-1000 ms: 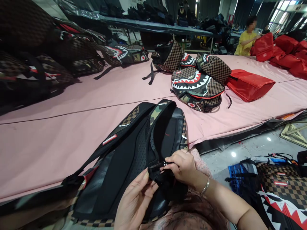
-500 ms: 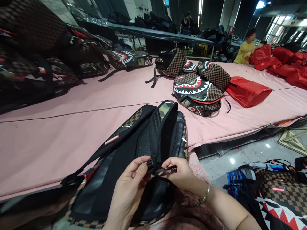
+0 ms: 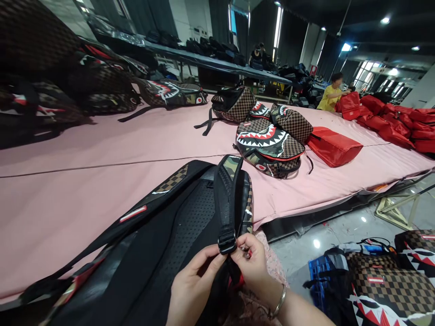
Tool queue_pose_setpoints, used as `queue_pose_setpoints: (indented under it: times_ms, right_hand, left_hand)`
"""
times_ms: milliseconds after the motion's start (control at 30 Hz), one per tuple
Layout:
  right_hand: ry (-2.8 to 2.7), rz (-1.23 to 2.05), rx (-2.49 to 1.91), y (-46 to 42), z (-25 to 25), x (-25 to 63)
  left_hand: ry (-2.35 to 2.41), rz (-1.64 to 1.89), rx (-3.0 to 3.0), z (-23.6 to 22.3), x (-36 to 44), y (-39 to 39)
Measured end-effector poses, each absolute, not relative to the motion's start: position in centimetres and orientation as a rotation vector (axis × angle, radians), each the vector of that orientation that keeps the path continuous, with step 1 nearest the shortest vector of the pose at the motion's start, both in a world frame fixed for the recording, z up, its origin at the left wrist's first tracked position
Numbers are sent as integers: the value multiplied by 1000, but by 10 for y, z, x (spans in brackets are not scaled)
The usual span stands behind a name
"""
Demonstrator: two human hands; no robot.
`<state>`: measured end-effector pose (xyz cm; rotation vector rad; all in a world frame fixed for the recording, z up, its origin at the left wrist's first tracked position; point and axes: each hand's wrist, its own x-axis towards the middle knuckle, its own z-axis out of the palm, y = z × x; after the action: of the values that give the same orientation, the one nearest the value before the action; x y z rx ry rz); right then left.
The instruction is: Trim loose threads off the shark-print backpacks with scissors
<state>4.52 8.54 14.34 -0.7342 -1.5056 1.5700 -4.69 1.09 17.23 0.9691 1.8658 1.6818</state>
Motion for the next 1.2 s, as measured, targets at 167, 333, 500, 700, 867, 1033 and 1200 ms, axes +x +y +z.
queue_pose_setpoints:
  times_ms: [167,333,500,700,867,1033,1200]
  right_hand:
    - [-1620,978,-705,84,131,52]
    - [-1813,407,-561,98,136,58]
    - [-1671,308,-620,109,138,47]
    - [-1640,360,-717,114,134,41]
    - [-1465,1108,-825,118,143,39]
    - [-1041,1907,-812,124,136,36]
    - [-954,1985,-846,122,129,39]
  left_hand:
    - [1906,1764,1153,166,-33,11]
    - [1954,1755,1214,166,-28,21]
    - [2051,1855,1395,170,-26,38]
    - [2075,1871,1526,169,-25,50]
    - [2102,1933,1528,166,-26,52]
    - [2002,1901,1502,162,-34,45]
    - [1893,1914,1610,154,-44,39]
